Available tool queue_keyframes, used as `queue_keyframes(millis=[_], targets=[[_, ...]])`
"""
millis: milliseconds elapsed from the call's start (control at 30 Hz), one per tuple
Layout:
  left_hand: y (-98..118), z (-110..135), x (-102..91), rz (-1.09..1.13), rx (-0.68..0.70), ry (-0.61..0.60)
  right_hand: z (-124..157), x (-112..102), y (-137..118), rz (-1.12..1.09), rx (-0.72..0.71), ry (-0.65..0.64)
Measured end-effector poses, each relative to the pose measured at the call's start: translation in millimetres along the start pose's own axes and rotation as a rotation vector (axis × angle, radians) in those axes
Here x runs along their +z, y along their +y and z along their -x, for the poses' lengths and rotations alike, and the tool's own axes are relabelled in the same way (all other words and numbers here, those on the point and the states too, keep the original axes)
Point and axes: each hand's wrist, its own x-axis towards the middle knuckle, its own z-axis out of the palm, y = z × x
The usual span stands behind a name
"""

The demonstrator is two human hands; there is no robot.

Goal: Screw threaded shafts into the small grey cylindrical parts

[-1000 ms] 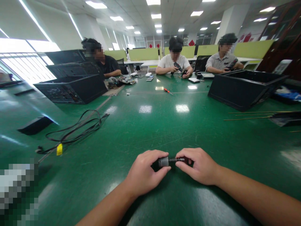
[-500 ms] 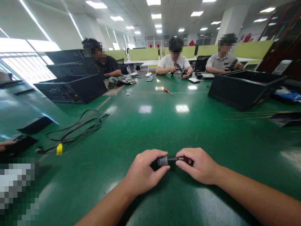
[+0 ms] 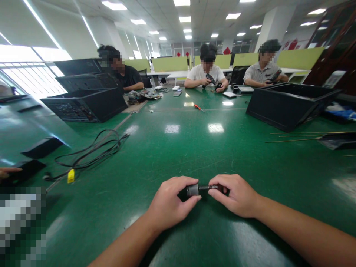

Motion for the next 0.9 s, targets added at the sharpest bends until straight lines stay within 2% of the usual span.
queue_keyframes(millis=[900], targets=[[-3.0,-0.8,-3.8,0.002,0.01,0.006,-0.2,-2.7,-1.6,0.0,0.009,0.03]])
